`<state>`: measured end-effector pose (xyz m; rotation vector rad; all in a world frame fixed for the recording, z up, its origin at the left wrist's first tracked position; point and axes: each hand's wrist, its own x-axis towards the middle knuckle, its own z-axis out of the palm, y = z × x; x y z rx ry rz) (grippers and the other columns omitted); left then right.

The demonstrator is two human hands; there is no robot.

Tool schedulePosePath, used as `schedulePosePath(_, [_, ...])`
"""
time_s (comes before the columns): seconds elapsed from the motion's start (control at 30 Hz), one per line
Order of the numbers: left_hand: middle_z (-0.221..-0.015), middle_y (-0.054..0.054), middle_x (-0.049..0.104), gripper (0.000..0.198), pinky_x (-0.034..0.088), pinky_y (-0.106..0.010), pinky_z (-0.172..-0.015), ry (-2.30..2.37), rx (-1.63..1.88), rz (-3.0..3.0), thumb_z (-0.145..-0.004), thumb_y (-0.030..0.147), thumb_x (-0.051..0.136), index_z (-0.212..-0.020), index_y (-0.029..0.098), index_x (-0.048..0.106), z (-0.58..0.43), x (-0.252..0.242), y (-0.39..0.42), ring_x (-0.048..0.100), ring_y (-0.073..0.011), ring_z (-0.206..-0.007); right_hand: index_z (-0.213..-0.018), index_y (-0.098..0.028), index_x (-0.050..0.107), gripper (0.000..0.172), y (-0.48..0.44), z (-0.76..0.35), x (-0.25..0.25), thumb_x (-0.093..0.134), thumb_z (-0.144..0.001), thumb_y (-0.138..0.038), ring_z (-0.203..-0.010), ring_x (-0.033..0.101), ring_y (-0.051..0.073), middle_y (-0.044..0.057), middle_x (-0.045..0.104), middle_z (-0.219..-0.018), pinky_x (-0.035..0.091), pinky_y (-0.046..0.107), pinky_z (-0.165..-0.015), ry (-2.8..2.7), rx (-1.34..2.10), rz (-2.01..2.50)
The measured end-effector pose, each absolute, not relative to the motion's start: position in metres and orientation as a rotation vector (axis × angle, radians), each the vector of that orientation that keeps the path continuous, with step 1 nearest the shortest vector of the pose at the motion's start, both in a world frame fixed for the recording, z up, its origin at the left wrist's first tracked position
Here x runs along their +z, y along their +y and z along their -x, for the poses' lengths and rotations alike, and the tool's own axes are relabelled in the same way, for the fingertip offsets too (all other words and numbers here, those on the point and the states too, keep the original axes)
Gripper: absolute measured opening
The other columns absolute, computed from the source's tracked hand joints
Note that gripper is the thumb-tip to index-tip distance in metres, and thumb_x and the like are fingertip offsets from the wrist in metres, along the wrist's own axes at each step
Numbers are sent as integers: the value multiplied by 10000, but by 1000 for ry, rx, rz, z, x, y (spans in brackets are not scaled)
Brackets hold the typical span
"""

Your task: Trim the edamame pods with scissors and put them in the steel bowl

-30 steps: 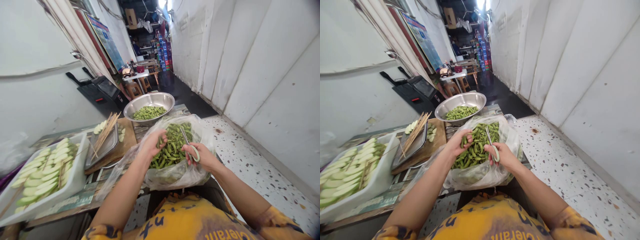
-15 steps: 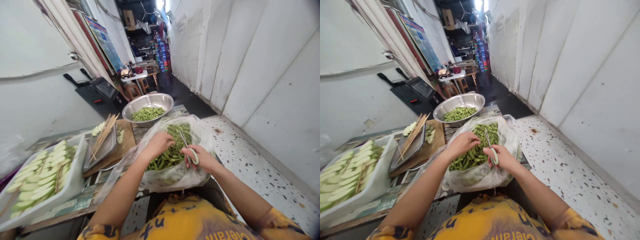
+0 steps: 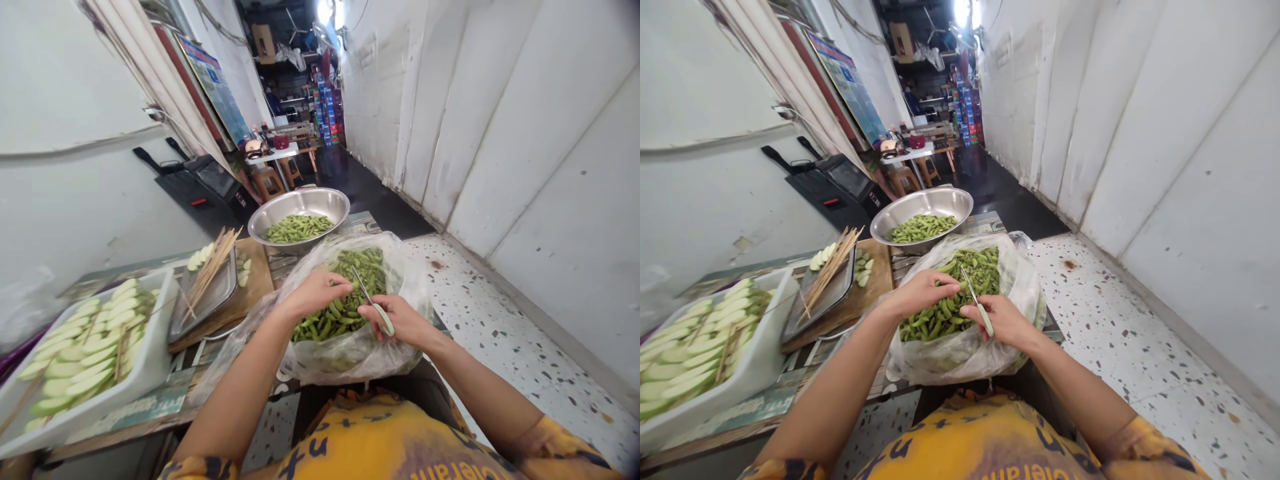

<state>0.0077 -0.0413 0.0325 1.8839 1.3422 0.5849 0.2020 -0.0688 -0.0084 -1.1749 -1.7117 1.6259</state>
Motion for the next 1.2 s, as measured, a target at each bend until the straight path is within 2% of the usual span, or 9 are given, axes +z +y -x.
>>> schedulePosePath(0.17, [-392,55,415,263,219,-233,-411,1371,593,-1666,-709,394,647,-789,152,712,-6,25,-38,327,-82,-381,-617,-164,506,364,-67,-202,-12,609,-779,-472,-351,450,64,-51,496,-450,307,169,-350,-1697,1594,1210])
schedulePosePath(0.3, [-381,77,360,250,147,-201,-365,1329,631,-1415,-705,395,659,-720,147,634,-5,22,-33,262,-48,-336,-691,-165,531,356,-67,-201,-10,612,-762,-503,-358,461,73,-50,509,-481,268,163,-296,-1566,1702,1219])
schedulePosePath(0.37, [-439,54,455,221,128,-187,-355,1259,700,-1286,-710,350,657,-711,136,602,-5,23,-33,269,-28,-330,-723,-163,532,386,-68,-200,-7,596,-760,-542,-390,487,85,-44,519,-518,294,164,-286,-1514,1755,1159])
schedulePosePath(0.43, [-600,-2,597,190,119,-174,-348,1184,771,-1177,-697,288,667,-757,125,589,-7,24,-33,291,-5,-336,-725,-159,529,412,-70,-199,-5,590,-756,-565,-411,499,89,-40,523,-539,325,166,-288,-1499,1785,1112])
schedulePosePath(0.5, [-757,-51,663,203,121,-163,-342,1140,823,-1103,-679,249,677,-799,124,572,-10,23,-34,311,8,-342,-712,-156,524,423,-72,-198,-4,593,-753,-571,-399,486,82,-40,525,-538,326,165,-285,-1503,1805,1107])
schedulePosePath(0.87, [-742,-53,683,235,143,-153,-339,1068,971,-976,-671,235,680,-753,147,478,-21,11,-47,306,10,-325,-768,-152,551,431,-70,-192,-11,590,-749,-581,-410,503,91,-41,525,-536,330,169,-292,-1460,1776,1100])
schedulePosePath(1.1, [-750,-45,688,274,172,-152,-339,1108,995,-1049,-682,302,687,-768,154,473,-26,6,-53,321,5,-327,-701,-162,511,450,-70,-193,-8,586,-740,-604,-418,503,91,-33,525,-532,343,173,-306,-1500,1747,1105])
schedulePosePath(1.2, [-731,-44,680,284,173,-148,-338,1111,968,-1065,-676,301,694,-768,154,468,-26,8,-55,328,2,-332,-652,-168,496,426,-70,-195,-7,587,-754,-572,-349,444,69,-48,507,-488,289,172,-288,-1544,1692,1162])
